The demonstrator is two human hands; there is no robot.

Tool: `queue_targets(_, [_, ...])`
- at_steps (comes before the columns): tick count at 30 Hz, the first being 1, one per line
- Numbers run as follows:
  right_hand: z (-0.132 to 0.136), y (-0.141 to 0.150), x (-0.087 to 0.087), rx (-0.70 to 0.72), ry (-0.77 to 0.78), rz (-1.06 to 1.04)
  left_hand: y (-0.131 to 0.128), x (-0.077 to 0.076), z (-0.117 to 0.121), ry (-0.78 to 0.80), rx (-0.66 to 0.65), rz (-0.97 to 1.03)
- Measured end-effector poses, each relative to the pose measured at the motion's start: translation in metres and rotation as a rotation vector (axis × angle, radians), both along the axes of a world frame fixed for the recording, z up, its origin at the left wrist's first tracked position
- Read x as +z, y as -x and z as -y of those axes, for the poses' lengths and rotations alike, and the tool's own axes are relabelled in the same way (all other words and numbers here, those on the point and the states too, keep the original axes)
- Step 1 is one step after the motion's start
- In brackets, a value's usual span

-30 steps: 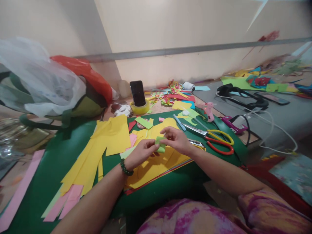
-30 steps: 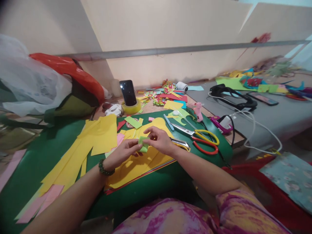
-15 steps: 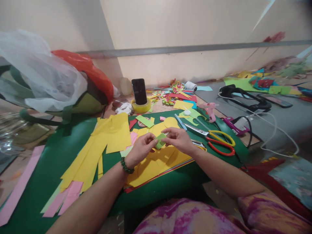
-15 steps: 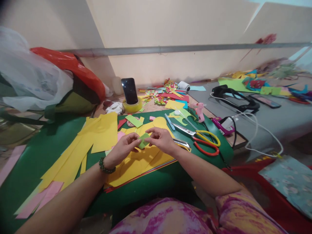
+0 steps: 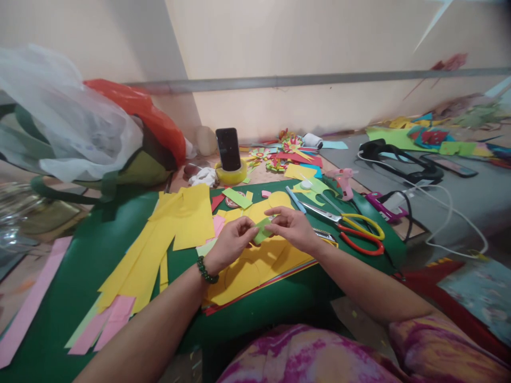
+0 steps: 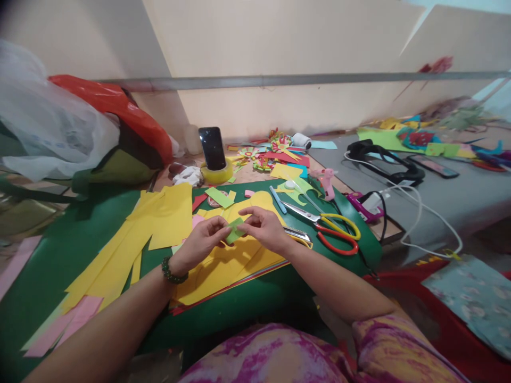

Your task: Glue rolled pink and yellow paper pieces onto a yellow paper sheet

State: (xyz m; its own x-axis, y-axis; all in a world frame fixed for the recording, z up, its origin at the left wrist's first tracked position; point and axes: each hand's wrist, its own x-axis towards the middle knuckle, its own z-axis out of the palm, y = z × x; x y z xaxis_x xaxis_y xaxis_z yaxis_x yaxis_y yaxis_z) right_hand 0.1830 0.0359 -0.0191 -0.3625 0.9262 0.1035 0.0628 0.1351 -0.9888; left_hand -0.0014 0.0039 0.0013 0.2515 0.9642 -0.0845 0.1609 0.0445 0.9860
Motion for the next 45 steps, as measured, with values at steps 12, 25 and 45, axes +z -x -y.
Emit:
queue_targets(12, [0.0003,-0.0006,-0.0023,0.008,-0.06,0.02,0.0005,-0.0012,-0.0013,-0.07,0.033,-0.027])
queue_targets(25, [0.001,-0.0007,-0.0025,0.007,-0.107,0.054,0.0018,-0.0033,-0.0029,-0.042,0.016,0.0])
queue_targets(45, [0.0024,-0.0001,-0.0011,0.014,-0.148,0.079,0.0025,-0.0024,-0.002,-0.131,-0.022,-0.081])
